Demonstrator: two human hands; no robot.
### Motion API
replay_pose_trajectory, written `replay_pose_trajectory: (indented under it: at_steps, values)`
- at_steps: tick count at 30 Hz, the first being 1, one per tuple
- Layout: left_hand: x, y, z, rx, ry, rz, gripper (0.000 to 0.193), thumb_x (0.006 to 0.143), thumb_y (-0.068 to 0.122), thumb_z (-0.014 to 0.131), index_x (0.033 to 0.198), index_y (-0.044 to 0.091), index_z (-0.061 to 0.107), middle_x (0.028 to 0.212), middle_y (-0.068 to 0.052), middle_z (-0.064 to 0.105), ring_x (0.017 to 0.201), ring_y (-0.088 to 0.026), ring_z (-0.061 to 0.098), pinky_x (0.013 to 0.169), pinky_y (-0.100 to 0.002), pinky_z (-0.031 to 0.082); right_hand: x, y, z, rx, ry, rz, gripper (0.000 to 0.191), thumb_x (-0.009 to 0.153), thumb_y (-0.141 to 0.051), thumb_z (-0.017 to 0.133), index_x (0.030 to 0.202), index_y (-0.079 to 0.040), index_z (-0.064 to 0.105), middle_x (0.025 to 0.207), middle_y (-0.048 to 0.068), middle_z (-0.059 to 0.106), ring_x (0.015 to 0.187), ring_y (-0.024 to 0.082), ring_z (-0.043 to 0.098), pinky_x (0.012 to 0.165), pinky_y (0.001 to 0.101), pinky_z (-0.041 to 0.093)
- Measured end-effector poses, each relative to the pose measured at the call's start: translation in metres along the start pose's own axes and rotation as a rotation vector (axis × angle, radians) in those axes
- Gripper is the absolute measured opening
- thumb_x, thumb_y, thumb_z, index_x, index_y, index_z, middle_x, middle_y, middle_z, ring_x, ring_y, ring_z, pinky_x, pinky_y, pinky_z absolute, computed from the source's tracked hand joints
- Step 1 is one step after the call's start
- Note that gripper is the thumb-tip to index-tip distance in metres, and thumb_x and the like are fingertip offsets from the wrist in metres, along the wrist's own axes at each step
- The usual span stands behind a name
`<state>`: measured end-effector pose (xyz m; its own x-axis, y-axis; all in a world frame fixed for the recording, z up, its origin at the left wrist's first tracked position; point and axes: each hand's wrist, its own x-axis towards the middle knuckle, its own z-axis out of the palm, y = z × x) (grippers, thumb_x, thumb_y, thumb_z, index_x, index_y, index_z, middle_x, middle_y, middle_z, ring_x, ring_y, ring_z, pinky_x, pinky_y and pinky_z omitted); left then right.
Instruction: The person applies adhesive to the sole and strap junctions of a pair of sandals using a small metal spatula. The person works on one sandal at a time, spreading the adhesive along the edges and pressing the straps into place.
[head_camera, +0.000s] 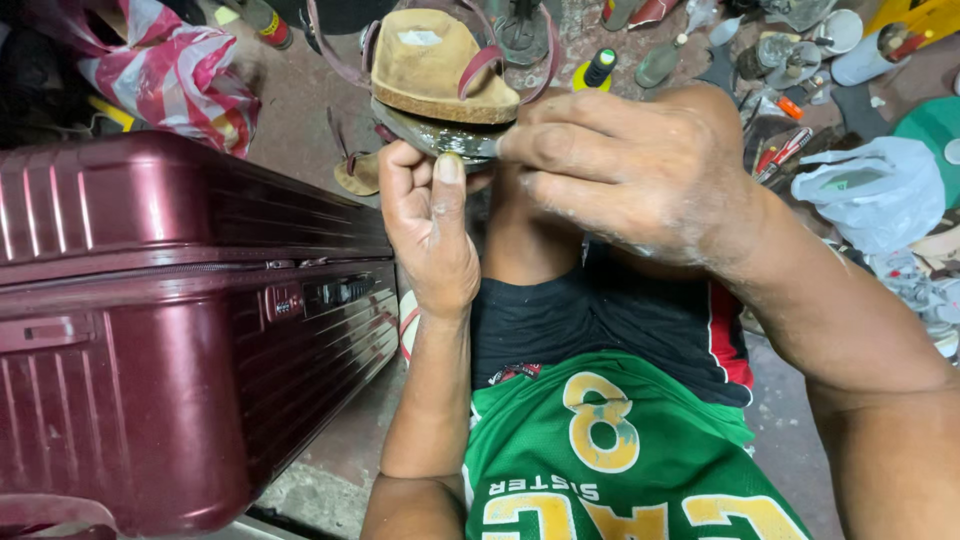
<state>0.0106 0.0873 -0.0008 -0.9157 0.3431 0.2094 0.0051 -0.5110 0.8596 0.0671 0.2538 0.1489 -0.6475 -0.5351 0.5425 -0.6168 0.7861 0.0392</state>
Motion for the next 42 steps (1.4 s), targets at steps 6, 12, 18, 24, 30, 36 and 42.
replay_pose_trajectory:
  at_steps: [6,12,18,24,30,36,42]
  values:
    - [-0.004,0.001,-0.001,0.010,0.009,0.011,0.018,0.115,0.013,0.056,0.127,0.001,0.049,0.111,-0.007,0.063,0.100,-0.009,0.059,0.093,-0.027,0.054,-0.006,-0.001,-0.004,0.059,-0.031,0.063,0.014,0.072,-0.010,0.070,0.085,-0.003,0.068,0.108,0.011,0.072,0.097,0.026,0.071,0.067,0.0330,0.056]
    - [-0.006,0.000,0.001,0.026,-0.020,0.019,0.017,0.115,0.012,0.056,0.126,0.001,0.049,0.110,-0.007,0.063,0.099,-0.008,0.058,0.092,-0.025,0.053,0.005,-0.005,0.009,-0.029,0.006,0.030,0.015,0.073,-0.009,0.069,0.086,0.000,0.068,0.110,0.011,0.072,0.097,0.025,0.071,0.071,0.0309,0.056]
    - [-0.004,0.000,-0.007,-0.005,-0.021,0.018,0.017,0.115,0.013,0.055,0.125,0.001,0.049,0.114,-0.006,0.063,0.102,-0.007,0.058,0.095,-0.025,0.051,0.002,-0.007,0.001,0.057,-0.034,0.071,0.018,0.072,-0.007,0.070,0.087,0.002,0.067,0.110,0.014,0.071,0.095,0.028,0.069,0.077,0.0354,0.057]
    - [0.000,-0.002,-0.010,-0.061,-0.008,0.041,0.018,0.116,0.014,0.057,0.124,0.000,0.049,0.111,-0.008,0.063,0.100,-0.007,0.056,0.094,-0.022,0.046,-0.003,-0.014,-0.006,-0.021,-0.045,0.077,0.018,0.071,-0.009,0.070,0.086,0.001,0.067,0.109,0.013,0.071,0.094,0.027,0.068,0.076,0.0335,0.056]
    - [-0.008,0.003,-0.005,-0.021,0.015,0.005,0.020,0.114,0.013,0.056,0.128,0.002,0.049,0.114,-0.007,0.064,0.103,-0.009,0.060,0.096,-0.027,0.053,0.002,-0.017,-0.007,-0.047,-0.045,0.031,0.021,0.069,-0.010,0.069,0.086,0.002,0.068,0.108,0.015,0.071,0.095,0.028,0.069,0.078,0.0339,0.058]
    - [-0.013,0.001,-0.001,0.072,-0.028,0.064,0.017,0.117,0.011,0.056,0.127,0.000,0.048,0.119,-0.008,0.063,0.108,-0.009,0.059,0.101,-0.025,0.050,0.010,-0.015,0.006,-0.086,0.005,0.009,0.020,0.072,-0.010,0.069,0.088,0.002,0.069,0.110,0.013,0.071,0.098,0.026,0.069,0.080,0.0321,0.058]
    - [-0.010,0.000,-0.006,0.037,-0.011,0.040,0.017,0.117,0.013,0.055,0.125,0.000,0.049,0.117,-0.009,0.063,0.106,-0.009,0.061,0.097,-0.028,0.054,0.017,-0.020,0.007,-0.066,0.005,0.062,0.025,0.070,-0.014,0.069,0.089,0.003,0.069,0.108,0.014,0.071,0.097,0.027,0.069,0.079,0.0343,0.060]
